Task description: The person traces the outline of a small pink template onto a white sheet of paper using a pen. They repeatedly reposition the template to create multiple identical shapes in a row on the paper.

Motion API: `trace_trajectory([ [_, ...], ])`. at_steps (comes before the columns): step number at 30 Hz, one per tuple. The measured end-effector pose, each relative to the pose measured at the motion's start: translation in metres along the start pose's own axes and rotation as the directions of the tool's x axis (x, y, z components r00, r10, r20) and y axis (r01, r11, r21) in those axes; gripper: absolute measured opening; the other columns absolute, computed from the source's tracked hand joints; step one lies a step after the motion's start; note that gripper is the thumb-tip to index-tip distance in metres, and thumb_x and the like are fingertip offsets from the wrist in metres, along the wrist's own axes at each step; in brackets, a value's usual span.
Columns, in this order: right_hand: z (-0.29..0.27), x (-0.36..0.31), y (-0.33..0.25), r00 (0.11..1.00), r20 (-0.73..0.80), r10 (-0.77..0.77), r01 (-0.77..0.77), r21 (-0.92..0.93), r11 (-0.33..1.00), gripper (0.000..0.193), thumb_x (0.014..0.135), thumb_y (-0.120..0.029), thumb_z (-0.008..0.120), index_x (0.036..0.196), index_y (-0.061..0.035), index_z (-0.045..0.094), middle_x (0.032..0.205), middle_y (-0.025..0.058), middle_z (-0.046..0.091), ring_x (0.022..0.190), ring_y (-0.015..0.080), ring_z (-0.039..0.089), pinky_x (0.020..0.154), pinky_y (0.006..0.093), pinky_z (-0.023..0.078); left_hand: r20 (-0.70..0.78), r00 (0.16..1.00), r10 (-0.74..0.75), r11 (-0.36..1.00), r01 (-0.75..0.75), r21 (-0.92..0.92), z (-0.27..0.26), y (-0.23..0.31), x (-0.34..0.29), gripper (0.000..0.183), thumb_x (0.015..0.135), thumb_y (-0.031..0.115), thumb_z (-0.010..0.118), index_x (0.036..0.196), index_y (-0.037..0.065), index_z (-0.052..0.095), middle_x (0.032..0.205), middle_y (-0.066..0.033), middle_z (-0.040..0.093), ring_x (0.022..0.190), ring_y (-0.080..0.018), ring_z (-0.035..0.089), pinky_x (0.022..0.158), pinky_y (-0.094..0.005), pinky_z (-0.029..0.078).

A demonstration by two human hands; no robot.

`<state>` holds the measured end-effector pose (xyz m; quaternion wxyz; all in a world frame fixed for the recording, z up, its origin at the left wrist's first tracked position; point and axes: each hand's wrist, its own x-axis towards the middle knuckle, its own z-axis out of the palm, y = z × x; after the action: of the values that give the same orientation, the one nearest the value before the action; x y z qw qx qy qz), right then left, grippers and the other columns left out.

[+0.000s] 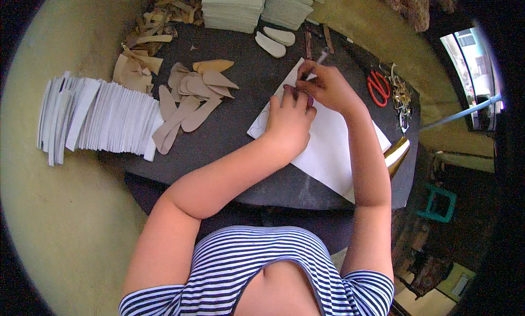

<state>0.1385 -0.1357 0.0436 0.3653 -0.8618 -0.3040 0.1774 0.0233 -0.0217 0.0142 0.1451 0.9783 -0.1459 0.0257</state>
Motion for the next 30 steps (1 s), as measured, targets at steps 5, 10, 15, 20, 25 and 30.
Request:
trace_trajectory([
  [5,0.006,-0.001,0.004,0.999,-0.017,-0.047,0.047,0.016,0.999,0.015,0.084,-0.007,0.065,0.093,0.0008,0.057,0.086,0.0078,0.062,0.08,0.0141,0.062,0.073,0.0305,0.051,0.012,1.0,0.015,0.999,-0.015,0.032,-0.003,0.0,-0.003,0.051,0.07,0.029,0.066,0.118,0.011,0.06,0.123,-0.0173,0.048,0.121,-0.0366,0.042,0.091,-0.057,0.035],
  [10,0.004,-0.008,-0.003,0.999,-0.037,0.014,-0.014,0.002,1.0,0.015,0.084,-0.007,0.064,0.095,0.0003,0.057,0.087,0.009,0.062,0.082,0.0159,0.062,0.074,0.0308,0.052,-0.004,1.0,0.027,0.999,-0.027,-0.024,-0.006,-0.004,-0.003,0.055,0.069,0.033,0.066,0.119,0.011,0.059,0.124,-0.0179,0.048,0.122,-0.0374,0.041,0.091,-0.057,0.035],
  [15,0.004,-0.035,0.021,0.986,-0.169,-0.009,0.026,0.1,0.995,0.012,0.085,-0.005,0.061,0.095,0.0006,0.057,0.087,0.0095,0.062,0.079,0.0159,0.061,0.073,0.0309,0.051,0.059,0.998,0.011,1.0,-0.01,-0.019,-0.013,-0.002,-0.004,0.061,0.069,0.035,0.066,0.123,0.009,0.055,0.128,-0.0184,0.045,0.122,-0.039,0.04,0.091,-0.057,0.036],
  [20,0.016,-0.029,0.01,0.974,-0.219,-0.05,0.06,0.037,0.998,0.008,0.086,-0.004,0.06,0.093,-0.0008,0.057,0.081,0.0088,0.06,0.076,0.0163,0.06,0.067,0.0309,0.049,0.104,0.995,-0.001,1.0,0.0,0.015,-0.017,-0.004,-0.002,0.063,0.069,0.034,0.067,0.125,0.008,0.05,0.13,-0.019,0.043,0.123,-0.0371,0.041,0.092,-0.0576,0.036],
  [25,0.014,-0.043,0.017,0.965,-0.262,-0.029,0.054,0.091,0.994,0.008,0.085,-0.003,0.059,0.091,0.0,0.055,0.08,0.0097,0.059,0.073,0.0178,0.058,0.065,0.0314,0.048,0.039,0.999,0.022,1.0,-0.022,-0.003,-0.016,-0.007,-0.003,0.062,0.069,0.03,0.067,0.124,0.007,0.05,0.128,-0.0189,0.044,0.123,-0.0348,0.042,0.091,-0.0572,0.038],
  [30,0.017,-0.037,0.014,0.966,-0.253,-0.059,0.08,0.074,0.994,0.01,0.084,-0.005,0.06,0.091,-0.0005,0.053,0.082,0.0159,0.06,0.073,0.0288,0.058,0.067,0.0362,0.048,0.072,0.997,0.021,1.0,-0.022,0.02,-0.018,-0.008,-0.002,0.061,0.069,0.029,0.066,0.124,0.01,0.05,0.126,-0.0166,0.046,0.121,-0.0329,0.044,0.089,-0.0565,0.039],
])
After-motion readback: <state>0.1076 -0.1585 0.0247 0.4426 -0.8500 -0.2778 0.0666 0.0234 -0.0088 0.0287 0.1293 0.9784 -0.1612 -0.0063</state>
